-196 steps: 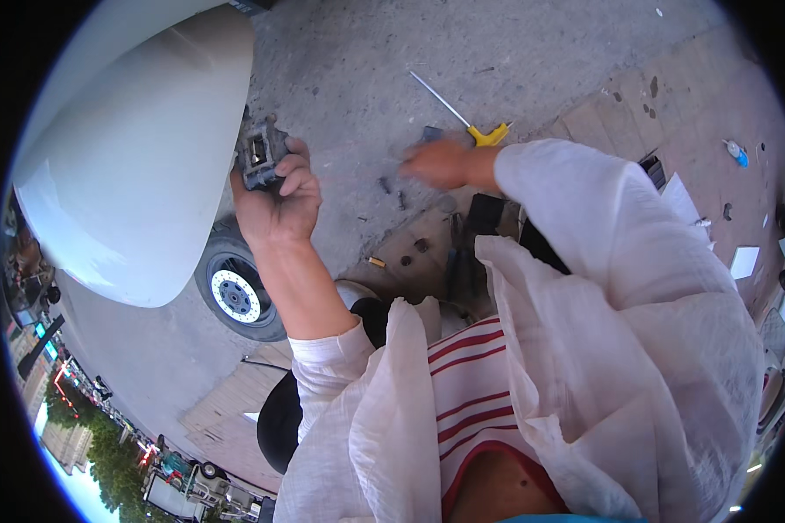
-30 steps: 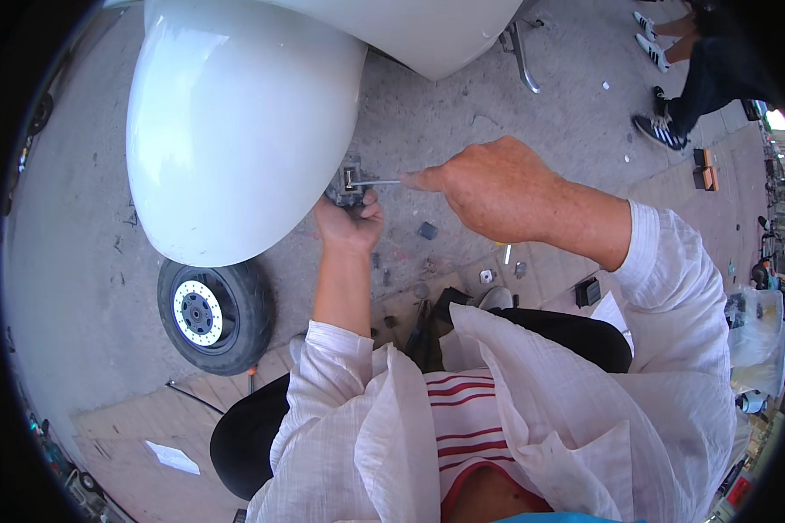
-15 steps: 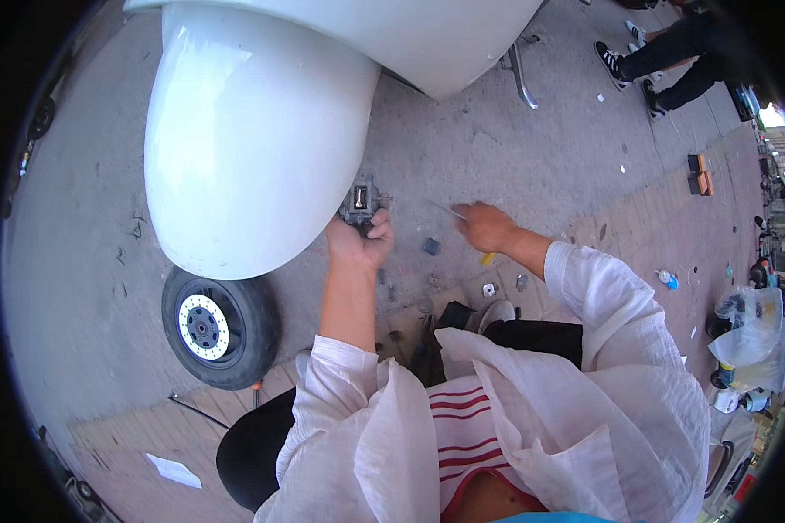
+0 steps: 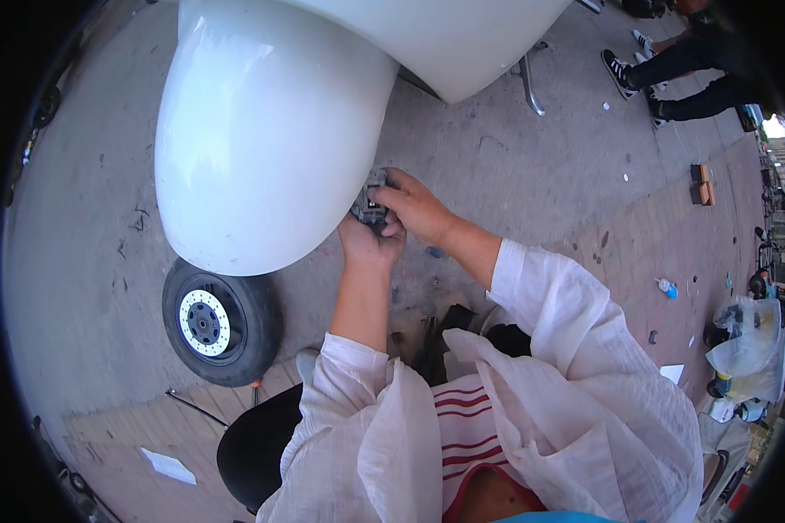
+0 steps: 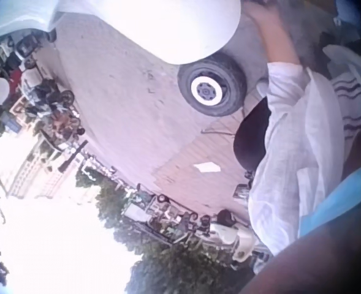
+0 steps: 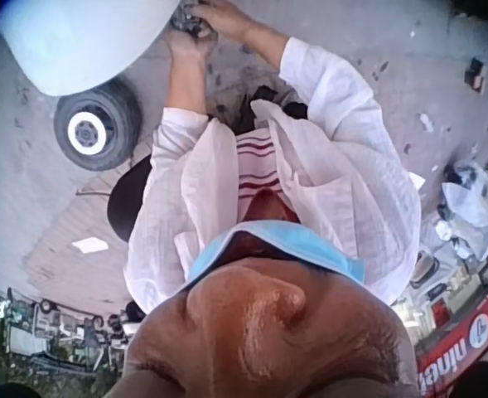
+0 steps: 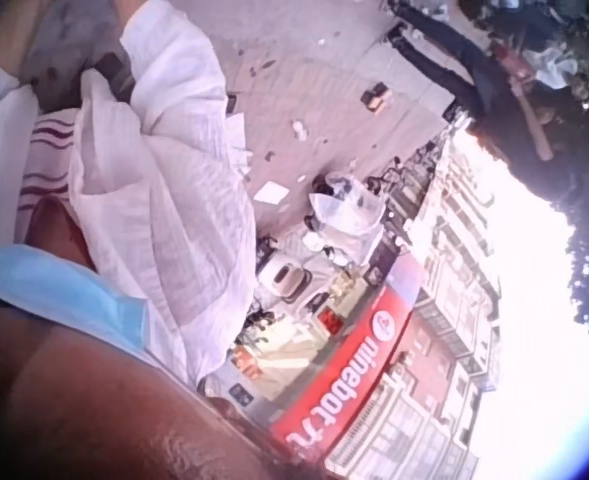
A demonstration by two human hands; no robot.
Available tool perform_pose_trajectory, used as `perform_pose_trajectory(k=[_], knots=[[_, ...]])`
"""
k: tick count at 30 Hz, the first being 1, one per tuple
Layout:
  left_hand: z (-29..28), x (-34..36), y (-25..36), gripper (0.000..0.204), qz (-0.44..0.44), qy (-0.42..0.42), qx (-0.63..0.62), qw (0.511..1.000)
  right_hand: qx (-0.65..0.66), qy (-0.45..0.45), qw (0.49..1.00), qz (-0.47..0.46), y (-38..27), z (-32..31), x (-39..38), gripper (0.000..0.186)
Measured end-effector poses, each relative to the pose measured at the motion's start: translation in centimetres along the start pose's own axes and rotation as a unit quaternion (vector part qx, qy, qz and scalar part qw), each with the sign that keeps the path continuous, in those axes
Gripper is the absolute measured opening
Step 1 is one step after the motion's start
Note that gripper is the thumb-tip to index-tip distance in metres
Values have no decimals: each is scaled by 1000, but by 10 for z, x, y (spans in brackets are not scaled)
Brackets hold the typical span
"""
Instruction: The person works on a small metal component near the front wheel of a white scooter, repeatedly inserting and removing a small pin or clip with their fingers. They rotate the part to access different sides and continue the same insertion/removal cycle throughout the clip.
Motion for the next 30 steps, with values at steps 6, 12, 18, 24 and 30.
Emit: perform_pose_trajectory(k=[6, 12, 18, 24, 30], knots=[[-4, 4, 6, 46, 20, -32, 21, 999, -25, 15, 999, -14, 2, -1, 1, 37], [-21, 13, 9, 46, 27, -36, 19, 999, -31, 39, 998, -28, 3, 6, 1, 34], [-13, 15, 3, 46, 40, 3, 35, 999, -24, 56, 998, -21, -1, 3, -5, 34], [-20, 17, 2, 46, -53, -89, 15, 994, 54, -88, 994, -28, 0, -12, 5, 40], [-10, 9, 3, 51, -106, -9, 34, 994, -142, -200, 969, 16, -40, -26, 8, 49]])
Point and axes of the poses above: each hand's wrist, its own x-axis towards the middle knuckle, its own z-axis out of the palm, y = z × x, the point moved 6 cm from there along x, towards the middle knuckle, and after that the axes turned 9 degrees about -y, right-handed, at the moved point
